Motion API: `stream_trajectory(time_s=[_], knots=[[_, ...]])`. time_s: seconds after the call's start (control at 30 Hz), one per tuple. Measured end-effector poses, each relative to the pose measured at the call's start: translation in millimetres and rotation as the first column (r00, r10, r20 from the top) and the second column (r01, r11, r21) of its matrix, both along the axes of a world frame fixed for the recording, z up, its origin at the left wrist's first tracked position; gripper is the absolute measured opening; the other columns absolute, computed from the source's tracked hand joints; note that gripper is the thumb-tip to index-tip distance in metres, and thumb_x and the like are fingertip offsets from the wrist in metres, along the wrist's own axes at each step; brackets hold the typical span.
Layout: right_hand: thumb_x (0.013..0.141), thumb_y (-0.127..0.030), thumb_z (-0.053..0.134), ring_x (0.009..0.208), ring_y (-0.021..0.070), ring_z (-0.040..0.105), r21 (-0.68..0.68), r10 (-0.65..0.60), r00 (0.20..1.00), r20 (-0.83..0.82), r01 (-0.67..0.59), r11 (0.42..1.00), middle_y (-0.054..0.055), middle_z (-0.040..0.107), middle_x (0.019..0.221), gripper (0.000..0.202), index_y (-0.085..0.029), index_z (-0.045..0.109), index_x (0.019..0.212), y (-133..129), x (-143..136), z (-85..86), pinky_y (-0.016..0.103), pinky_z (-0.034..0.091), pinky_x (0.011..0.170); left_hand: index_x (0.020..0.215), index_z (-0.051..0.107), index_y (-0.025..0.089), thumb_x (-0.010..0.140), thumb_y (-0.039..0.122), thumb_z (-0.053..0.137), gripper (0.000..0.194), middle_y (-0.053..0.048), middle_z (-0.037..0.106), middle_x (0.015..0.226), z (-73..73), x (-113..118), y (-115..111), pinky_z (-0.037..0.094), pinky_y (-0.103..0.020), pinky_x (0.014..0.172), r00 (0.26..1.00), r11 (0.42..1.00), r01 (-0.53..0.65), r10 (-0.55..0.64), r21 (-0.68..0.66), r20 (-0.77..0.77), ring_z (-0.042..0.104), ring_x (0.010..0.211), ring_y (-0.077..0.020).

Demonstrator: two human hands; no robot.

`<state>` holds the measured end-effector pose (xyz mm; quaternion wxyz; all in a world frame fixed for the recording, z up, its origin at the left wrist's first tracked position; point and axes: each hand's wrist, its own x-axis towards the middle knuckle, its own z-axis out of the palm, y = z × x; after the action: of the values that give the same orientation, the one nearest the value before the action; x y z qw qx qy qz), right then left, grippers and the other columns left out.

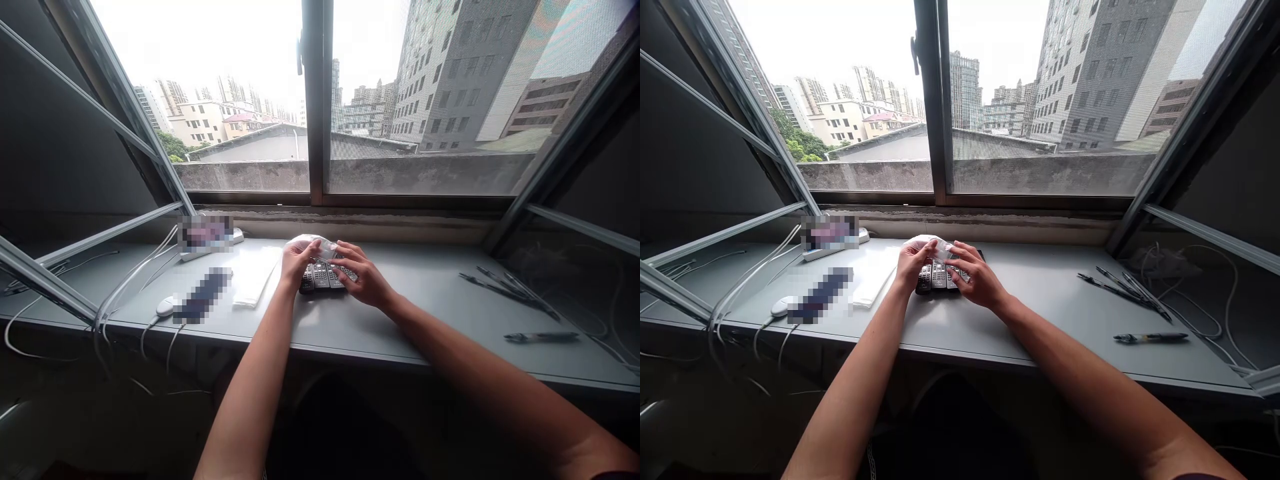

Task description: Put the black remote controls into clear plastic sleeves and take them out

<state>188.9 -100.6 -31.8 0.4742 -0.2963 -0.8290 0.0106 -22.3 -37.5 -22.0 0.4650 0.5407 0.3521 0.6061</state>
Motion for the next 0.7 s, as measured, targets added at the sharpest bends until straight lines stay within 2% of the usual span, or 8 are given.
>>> stream_trajectory(time_s=[0.13,0.33,0.43,0.5,0.57,0.6,0.7], knots=[[0.107,-0.025,0.066,0.155,0.0354,0.051,-0.008,0.016,1.000,-0.012,-0.016,1.000,0.011,0.072,0.146,0.040,-0.028,0.072,0.146,0.0,-0.8,0.7,0.066,0.052,0.122,0.084,0.085,0.016,0.076,0.057,0.094,0.043,-0.009,0.077,0.081,-0.9,1.8,0.8,0.051,-0.028,0.060,0.999,0.999,0.042,-0.041,0.030,-0.025,0.066,0.068,-0.0167],[0.108,-0.028,0.065,0.159,0.0363,0.047,-0.024,0.035,0.999,0.015,-0.035,0.999,0.011,0.069,0.152,0.036,-0.028,0.075,0.142,0.0,-1.9,0.4,0.065,0.049,0.125,0.085,0.085,0.018,0.081,0.061,0.090,0.043,-0.009,0.077,0.081,2.4,1.7,-2.3,0.050,-0.029,0.059,0.998,0.999,0.041,-0.040,0.033,-0.049,0.066,0.069,-0.0175],[0.108,-0.035,0.067,0.158,0.0365,0.049,-0.049,0.059,0.998,-0.015,-0.059,0.997,0.013,0.070,0.150,0.048,-0.027,0.065,0.155,-3.2,-1.8,1.6,0.062,0.050,0.124,0.084,0.085,0.018,0.082,0.060,0.090,0.043,-0.009,0.077,0.080,4.6,1.9,-5.6,0.050,-0.029,0.060,0.996,0.996,0.058,-0.053,0.073,-0.073,0.065,0.068,-0.0175],[0.108,-0.041,0.068,0.158,0.0369,0.050,-0.084,0.056,0.998,-0.029,-0.059,0.995,0.015,0.062,0.160,0.058,-0.027,0.057,0.163,-5.3,-1.1,2.6,0.061,0.050,0.125,0.085,0.085,0.018,0.084,0.062,0.087,0.044,-0.009,0.079,0.083,5.2,1.7,-6.5,0.051,-0.030,0.062,0.994,0.994,0.074,-0.067,0.085,-0.089,0.067,0.070,-0.0184],[0.108,-0.045,0.068,0.159,0.0370,0.047,-0.115,0.055,0.998,-0.025,-0.057,0.992,0.015,0.054,0.168,0.063,-0.028,0.053,0.166,-6.5,-0.1,3.4,0.060,0.048,0.126,0.085,0.084,0.017,0.087,0.065,0.083,0.048,-0.010,0.078,0.083,4.7,1.0,-5.2,0.052,-0.030,0.062,0.996,0.996,0.070,-0.067,0.048,-0.062,0.067,0.069,-0.0185],[0.108,-0.045,0.068,0.161,0.0368,0.045,-0.120,0.061,0.998,-0.018,-0.063,0.991,0.014,0.055,0.167,0.063,-0.028,0.053,0.167,-6.6,0.4,3.6,0.060,0.048,0.127,0.085,0.083,0.017,0.088,0.067,0.081,0.051,-0.009,0.078,0.081,4.0,0.5,-3.8,0.051,-0.029,0.061,0.998,0.998,0.057,-0.056,0.018,-0.029,0.067,0.068,-0.0179],[0.109,-0.044,0.066,0.164,0.0359,0.040,-0.110,0.099,0.995,0.005,-0.098,0.989,0.013,0.066,0.156,0.057,-0.028,0.057,0.163,-5.9,1.0,3.7,0.061,0.045,0.128,0.085,0.081,0.016,0.087,0.068,0.080,0.052,-0.008,0.076,0.080,1.1,-0.5,0.7,0.049,-0.028,0.057,0.998,0.999,0.014,-0.011,-0.053,0.066,0.064,0.064,-0.0161]])
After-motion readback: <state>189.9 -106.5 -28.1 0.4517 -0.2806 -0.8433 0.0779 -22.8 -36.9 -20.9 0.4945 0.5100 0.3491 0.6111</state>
